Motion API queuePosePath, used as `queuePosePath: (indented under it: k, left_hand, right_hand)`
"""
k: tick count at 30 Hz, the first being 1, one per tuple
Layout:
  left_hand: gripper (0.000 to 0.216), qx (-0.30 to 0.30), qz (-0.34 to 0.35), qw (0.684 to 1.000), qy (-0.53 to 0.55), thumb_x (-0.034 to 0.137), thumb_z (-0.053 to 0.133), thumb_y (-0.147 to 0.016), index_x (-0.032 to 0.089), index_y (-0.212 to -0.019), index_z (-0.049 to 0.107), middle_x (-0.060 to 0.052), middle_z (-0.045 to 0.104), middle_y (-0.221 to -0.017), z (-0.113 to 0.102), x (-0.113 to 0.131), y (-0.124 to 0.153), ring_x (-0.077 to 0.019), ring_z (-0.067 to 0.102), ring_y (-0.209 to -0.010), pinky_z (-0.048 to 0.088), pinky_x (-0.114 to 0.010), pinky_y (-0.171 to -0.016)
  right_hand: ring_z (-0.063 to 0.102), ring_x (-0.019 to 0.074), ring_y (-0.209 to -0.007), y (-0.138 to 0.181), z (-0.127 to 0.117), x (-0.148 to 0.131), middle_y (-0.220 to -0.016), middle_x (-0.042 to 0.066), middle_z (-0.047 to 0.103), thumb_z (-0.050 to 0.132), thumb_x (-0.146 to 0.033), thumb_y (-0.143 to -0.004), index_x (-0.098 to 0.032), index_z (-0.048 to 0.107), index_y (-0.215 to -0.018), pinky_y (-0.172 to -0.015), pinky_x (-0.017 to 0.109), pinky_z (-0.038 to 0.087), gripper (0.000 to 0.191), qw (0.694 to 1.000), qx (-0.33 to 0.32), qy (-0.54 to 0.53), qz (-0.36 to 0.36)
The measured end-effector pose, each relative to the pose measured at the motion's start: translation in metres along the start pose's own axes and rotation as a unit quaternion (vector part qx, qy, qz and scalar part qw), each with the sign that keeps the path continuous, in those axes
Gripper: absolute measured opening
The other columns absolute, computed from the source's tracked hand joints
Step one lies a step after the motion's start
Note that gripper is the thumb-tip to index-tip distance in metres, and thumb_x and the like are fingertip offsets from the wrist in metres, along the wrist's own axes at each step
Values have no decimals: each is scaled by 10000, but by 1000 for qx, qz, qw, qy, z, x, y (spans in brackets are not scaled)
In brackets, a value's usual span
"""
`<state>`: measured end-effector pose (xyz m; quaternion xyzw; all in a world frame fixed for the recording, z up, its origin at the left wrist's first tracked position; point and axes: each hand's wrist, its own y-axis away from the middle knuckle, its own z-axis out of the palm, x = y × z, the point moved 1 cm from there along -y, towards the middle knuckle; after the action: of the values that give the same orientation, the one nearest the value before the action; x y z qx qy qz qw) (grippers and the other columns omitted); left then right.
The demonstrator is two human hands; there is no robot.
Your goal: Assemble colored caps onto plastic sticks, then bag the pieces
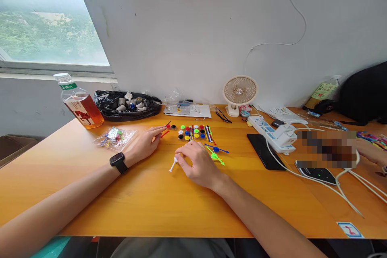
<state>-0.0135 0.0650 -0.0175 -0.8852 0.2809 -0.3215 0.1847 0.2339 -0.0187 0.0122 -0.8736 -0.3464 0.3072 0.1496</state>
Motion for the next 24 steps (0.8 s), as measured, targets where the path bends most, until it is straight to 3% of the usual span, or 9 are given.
queuePosePath:
  k: [3,7,12,16,24]
  left_hand:
    - [354,18,-13,1000,19,152,492,-1013,216,-1296,696,-79,738,-1317,0,1,-2,-224,707,-1200,558,-368,-1073]
    - [187,37,-27,998,31,193,555,-1014,218,-1067,732,-56,784,-1057,1,1,-3,-203,745,-950,601,-319,-880]
    - [222,36,-30,999,13,206,551,-1024,216,-1068,768,-65,779,-1096,1,-2,-4,-211,736,-979,590,-320,-910]
    - [295,24,-27,999,1,172,501,-1014,214,-1099,781,-72,764,-1157,2,-2,-3,-215,733,-1029,590,-333,-963]
    - [360,11,-20,1000,-19,142,473,-990,216,-1161,780,-72,758,-1239,2,0,-4,-224,719,-1133,572,-367,-1062]
  right_hand:
    - [608,216,-1128,0,2,-5,-1137,48,743,565,-247,-1065,-225,720,-1073,-975,386,401,157,996,-73,23,-52]
    - [606,199,-923,-1,3,-5,-864,39,717,550,-288,-1075,-190,682,-837,-890,381,385,289,990,-84,103,-53]
    - [551,196,-738,0,-1,2,-657,55,660,542,-367,-1082,-186,620,-612,-812,400,345,510,972,-75,219,-38]
    - [567,223,-711,1,-3,4,-625,98,672,555,-426,-1071,-181,647,-582,-827,440,342,555,952,-64,300,-24]
    - [590,217,-756,-1,-6,-6,-729,82,708,545,-422,-1077,-190,650,-678,-891,439,357,473,963,-29,266,-30]
